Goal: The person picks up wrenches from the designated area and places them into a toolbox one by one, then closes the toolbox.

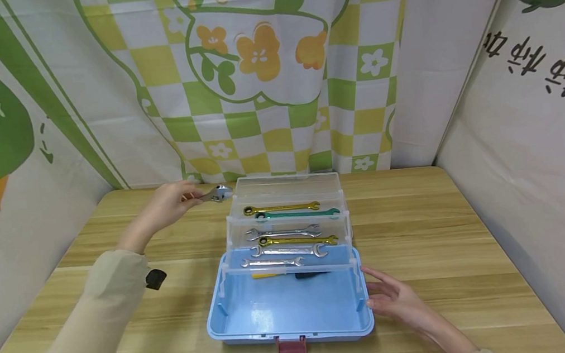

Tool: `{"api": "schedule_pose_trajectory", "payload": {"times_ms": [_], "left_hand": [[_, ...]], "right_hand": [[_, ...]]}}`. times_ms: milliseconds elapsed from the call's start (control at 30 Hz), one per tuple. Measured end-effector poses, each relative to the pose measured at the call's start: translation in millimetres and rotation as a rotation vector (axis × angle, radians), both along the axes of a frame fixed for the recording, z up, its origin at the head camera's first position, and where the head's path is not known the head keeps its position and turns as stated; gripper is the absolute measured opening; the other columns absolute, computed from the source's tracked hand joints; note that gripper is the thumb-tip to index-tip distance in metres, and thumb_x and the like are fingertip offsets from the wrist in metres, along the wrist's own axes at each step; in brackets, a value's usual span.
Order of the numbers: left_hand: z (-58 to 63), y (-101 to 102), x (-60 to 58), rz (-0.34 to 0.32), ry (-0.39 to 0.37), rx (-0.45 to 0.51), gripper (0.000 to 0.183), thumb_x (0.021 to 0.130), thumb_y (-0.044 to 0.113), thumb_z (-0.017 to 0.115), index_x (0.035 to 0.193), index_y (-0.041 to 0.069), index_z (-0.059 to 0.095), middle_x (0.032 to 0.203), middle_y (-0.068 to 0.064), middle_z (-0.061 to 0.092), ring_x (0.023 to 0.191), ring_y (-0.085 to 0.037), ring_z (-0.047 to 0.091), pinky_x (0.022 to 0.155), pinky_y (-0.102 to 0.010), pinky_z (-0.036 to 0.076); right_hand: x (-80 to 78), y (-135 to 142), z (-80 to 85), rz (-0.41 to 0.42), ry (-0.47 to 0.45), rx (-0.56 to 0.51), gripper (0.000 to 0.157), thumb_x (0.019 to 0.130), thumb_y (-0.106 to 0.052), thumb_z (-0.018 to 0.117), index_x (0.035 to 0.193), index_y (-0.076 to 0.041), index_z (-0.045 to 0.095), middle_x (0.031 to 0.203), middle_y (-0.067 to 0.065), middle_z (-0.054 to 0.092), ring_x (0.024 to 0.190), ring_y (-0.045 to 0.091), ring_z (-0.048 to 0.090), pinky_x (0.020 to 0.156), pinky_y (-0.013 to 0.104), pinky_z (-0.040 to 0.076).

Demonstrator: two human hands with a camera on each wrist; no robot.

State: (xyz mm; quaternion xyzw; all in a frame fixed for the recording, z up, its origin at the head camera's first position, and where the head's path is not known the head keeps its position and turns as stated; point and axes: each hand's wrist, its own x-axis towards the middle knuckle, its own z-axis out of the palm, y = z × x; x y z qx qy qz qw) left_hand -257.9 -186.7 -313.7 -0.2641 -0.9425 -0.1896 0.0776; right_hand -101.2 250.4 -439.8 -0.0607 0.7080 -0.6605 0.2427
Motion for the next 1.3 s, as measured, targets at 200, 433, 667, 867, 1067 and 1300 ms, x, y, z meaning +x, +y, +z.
{"api": "schedule_pose_trajectory", "payload": {"times_ms": [200, 433, 667, 867, 1067, 1300], "left_hand": [[4.7, 18.3, -8.2, -0.030, 0.025, -0.024, 0.016, 0.083, 0.005, 0.060, 0.097, 0.002, 0.066, 0.090, -0.011, 0.063, 0.079, -0.023, 0.061, 0.070, -0.036, 0.049], [6.2, 38.6, -17.4, -0.066, 0.076, -0.020, 0.015, 0.081, 0.003, 0.060, 0.095, 0.001, 0.067, 0.086, -0.010, 0.061, 0.077, -0.024, 0.060, 0.069, -0.037, 0.049], [7.2, 58.4, -26.9, -0.075, 0.038, -0.035, 0.016, 0.081, 0.004, 0.061, 0.095, 0.003, 0.067, 0.087, -0.009, 0.062, 0.081, -0.023, 0.059, 0.072, -0.036, 0.048], [5.0, 73.3, -33.0, -0.107, 0.043, -0.051, 0.019, 0.080, 0.002, 0.060, 0.098, 0.003, 0.067, 0.090, -0.010, 0.063, 0.083, -0.023, 0.059, 0.075, -0.034, 0.048], [1.9, 89.5, -39.0, -0.132, 0.029, -0.051, 0.018, 0.081, 0.001, 0.059, 0.097, 0.004, 0.067, 0.092, -0.009, 0.064, 0.085, -0.023, 0.060, 0.077, -0.033, 0.047], [-0.1, 106.2, -43.3, -0.136, 0.002, -0.068, 0.019, 0.080, 0.001, 0.059, 0.096, 0.005, 0.068, 0.095, -0.008, 0.065, 0.088, -0.022, 0.060, 0.079, -0.034, 0.047]], "right_hand": [[-0.1, 0.1, 0.0, -0.004, -0.008, 0.006, 0.067, 0.088, -0.012, 0.053, 0.141, -0.008, 0.013, 0.133, 0.033, 0.027, 0.117, 0.035, 0.041, 0.088, 0.041, 0.043], [-0.1, -0.4, 0.5, -0.009, -0.009, 0.022, 0.067, 0.088, -0.013, 0.054, 0.141, -0.009, 0.013, 0.133, 0.033, 0.028, 0.117, 0.035, 0.041, 0.088, 0.041, 0.043], [-0.9, -0.7, -2.5, -0.029, -0.025, 0.035, 0.068, 0.087, -0.015, 0.055, 0.141, -0.011, 0.016, 0.133, 0.032, 0.028, 0.117, 0.034, 0.042, 0.089, 0.040, 0.043], [-1.0, -0.8, -2.4, -0.032, -0.023, 0.035, 0.067, 0.086, -0.016, 0.056, 0.141, -0.011, 0.017, 0.133, 0.032, 0.029, 0.117, 0.034, 0.042, 0.089, 0.040, 0.043], [0.2, -0.5, -0.6, -0.017, -0.019, 0.026, 0.066, 0.087, -0.014, 0.055, 0.141, -0.011, 0.016, 0.133, 0.032, 0.029, 0.116, 0.033, 0.042, 0.089, 0.040, 0.043], [-0.3, -0.8, -0.8, -0.021, -0.024, 0.016, 0.068, 0.087, -0.012, 0.055, 0.141, -0.009, 0.014, 0.134, 0.032, 0.027, 0.116, 0.033, 0.043, 0.088, 0.040, 0.043]]}}
